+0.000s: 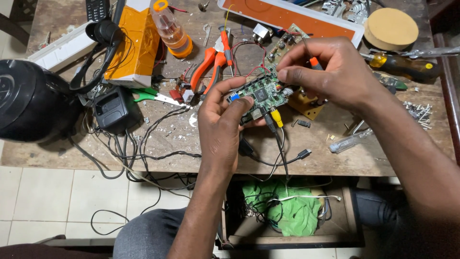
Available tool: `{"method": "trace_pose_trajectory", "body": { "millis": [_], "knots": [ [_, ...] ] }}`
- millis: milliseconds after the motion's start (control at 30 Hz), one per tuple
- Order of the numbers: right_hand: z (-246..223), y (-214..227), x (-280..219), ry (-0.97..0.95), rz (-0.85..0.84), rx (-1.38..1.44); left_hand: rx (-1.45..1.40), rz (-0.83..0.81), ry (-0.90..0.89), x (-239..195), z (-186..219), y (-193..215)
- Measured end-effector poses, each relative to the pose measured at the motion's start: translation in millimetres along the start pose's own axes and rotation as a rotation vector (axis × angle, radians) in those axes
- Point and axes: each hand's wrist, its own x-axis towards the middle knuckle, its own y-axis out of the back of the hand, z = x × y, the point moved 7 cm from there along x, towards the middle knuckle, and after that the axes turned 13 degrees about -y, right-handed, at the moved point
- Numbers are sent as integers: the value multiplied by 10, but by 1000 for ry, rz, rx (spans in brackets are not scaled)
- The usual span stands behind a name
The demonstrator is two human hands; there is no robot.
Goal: The person disassembles a small electronic device, removes its casing, and uses a screwdriver to adjust components on the exposed circuit board. They repeatedly probe and manipulate connectors and solder points while holding the board steady.
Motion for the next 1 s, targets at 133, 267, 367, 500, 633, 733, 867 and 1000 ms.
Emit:
{"method": "trace_pose_trajectory", "body": {
  "millis": [133, 267, 367, 500, 633, 733, 867, 1000],
  "knots": [
    [68, -13, 29, -34, 15, 40, 20, -29, 0, -6, -7, -11],
    [135, 2, 87, -55, 12, 75, 2, -36, -11, 1, -17, -15],
    [155, 13, 96, -24, -40, 132, -3, -31, -13, 6, -14, -3],
    [76, 36, 20, -64, -103, 145, -3, -45, -27, -4, 17, -9],
    [111, 25, 31, -95, -60, 131, 21, -43, -3, -17, -1, -32],
    [145, 32, 64, -57, -38, 109, 26, -75, 1, -28, -5, -58],
    [91, 66, 21, -62, -42, 107, -1, -49, 8, -4, -19, -25],
    [100, 11, 2, -113, -172, 168, 6, 1, 1, 18, 8, 21]
  ]
}}
